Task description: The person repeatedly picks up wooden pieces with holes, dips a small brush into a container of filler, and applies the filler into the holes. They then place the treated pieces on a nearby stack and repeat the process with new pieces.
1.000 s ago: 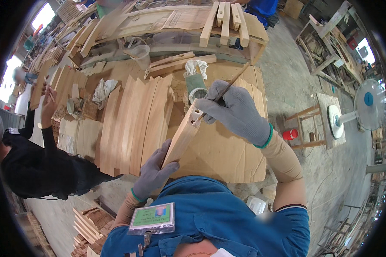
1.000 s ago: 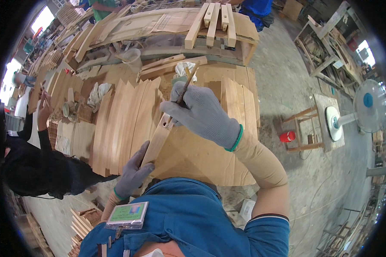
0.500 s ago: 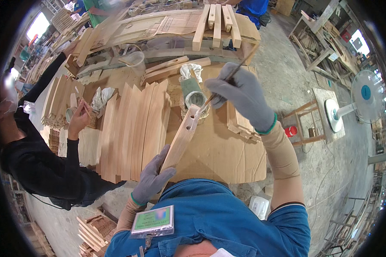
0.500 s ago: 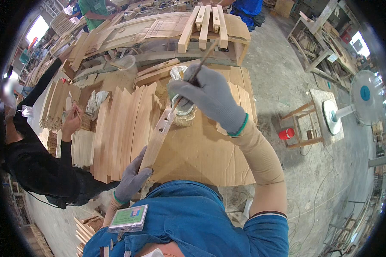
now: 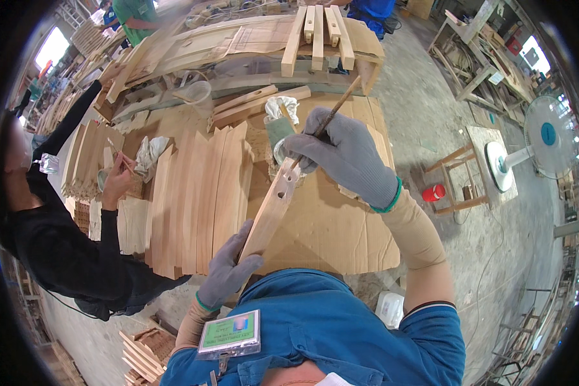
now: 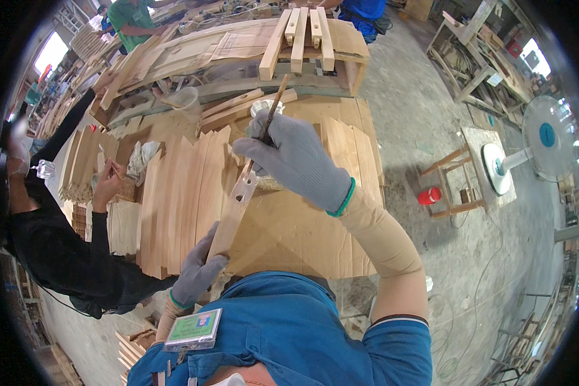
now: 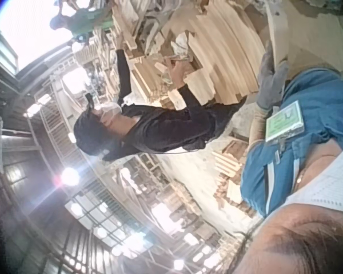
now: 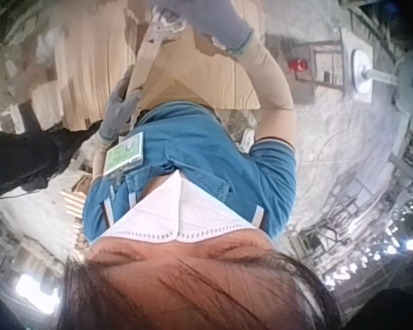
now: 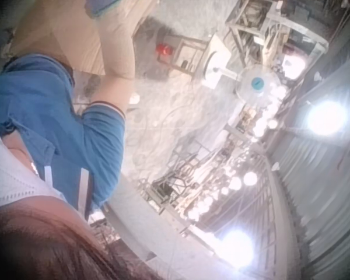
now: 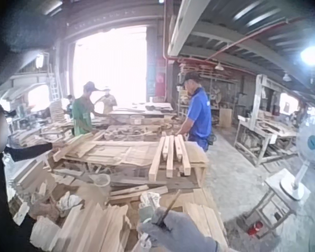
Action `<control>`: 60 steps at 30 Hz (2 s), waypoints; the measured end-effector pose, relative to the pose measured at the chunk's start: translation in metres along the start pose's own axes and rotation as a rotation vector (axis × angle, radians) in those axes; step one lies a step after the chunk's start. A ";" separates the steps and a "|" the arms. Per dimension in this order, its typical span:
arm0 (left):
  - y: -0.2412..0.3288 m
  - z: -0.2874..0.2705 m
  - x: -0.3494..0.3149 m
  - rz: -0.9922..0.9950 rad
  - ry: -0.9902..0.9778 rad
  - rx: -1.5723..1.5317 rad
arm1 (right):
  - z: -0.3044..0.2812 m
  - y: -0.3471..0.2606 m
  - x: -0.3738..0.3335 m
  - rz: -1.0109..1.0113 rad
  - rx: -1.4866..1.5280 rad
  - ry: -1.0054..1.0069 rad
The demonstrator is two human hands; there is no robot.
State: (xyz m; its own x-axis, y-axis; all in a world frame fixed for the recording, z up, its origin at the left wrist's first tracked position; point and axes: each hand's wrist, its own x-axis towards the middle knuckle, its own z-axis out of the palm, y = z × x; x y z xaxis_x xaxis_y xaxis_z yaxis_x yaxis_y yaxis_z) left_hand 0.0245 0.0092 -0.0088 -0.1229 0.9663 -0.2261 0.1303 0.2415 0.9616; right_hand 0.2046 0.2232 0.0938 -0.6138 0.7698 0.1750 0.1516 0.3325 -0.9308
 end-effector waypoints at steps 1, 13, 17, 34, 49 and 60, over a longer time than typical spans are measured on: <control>0.000 0.001 0.000 0.001 0.014 -0.001 | -0.001 0.002 0.000 -0.008 0.017 0.013; -0.001 -0.008 0.005 -0.050 0.020 -0.128 | -0.008 0.009 -0.017 0.002 0.236 0.162; 0.014 -0.013 0.002 -0.108 -0.026 -0.266 | 0.003 0.019 -0.039 -0.129 0.526 0.241; 0.016 -0.013 -0.002 -0.056 -0.098 -0.292 | 0.041 0.054 -0.063 -0.307 0.607 0.351; 0.018 -0.012 0.002 0.016 -0.146 -0.262 | 0.036 0.063 -0.051 -0.358 0.482 0.475; 0.021 -0.009 0.016 0.095 -0.124 -0.206 | 0.026 0.083 -0.038 -0.357 0.431 0.653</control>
State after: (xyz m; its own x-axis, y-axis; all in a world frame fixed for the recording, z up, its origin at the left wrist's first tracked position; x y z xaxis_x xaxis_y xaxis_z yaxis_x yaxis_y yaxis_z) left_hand 0.0164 0.0290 0.0093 0.0036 0.9903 -0.1386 -0.0692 0.1385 0.9879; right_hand 0.2201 0.2076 0.0016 0.0203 0.8616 0.5071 -0.3547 0.4805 -0.8021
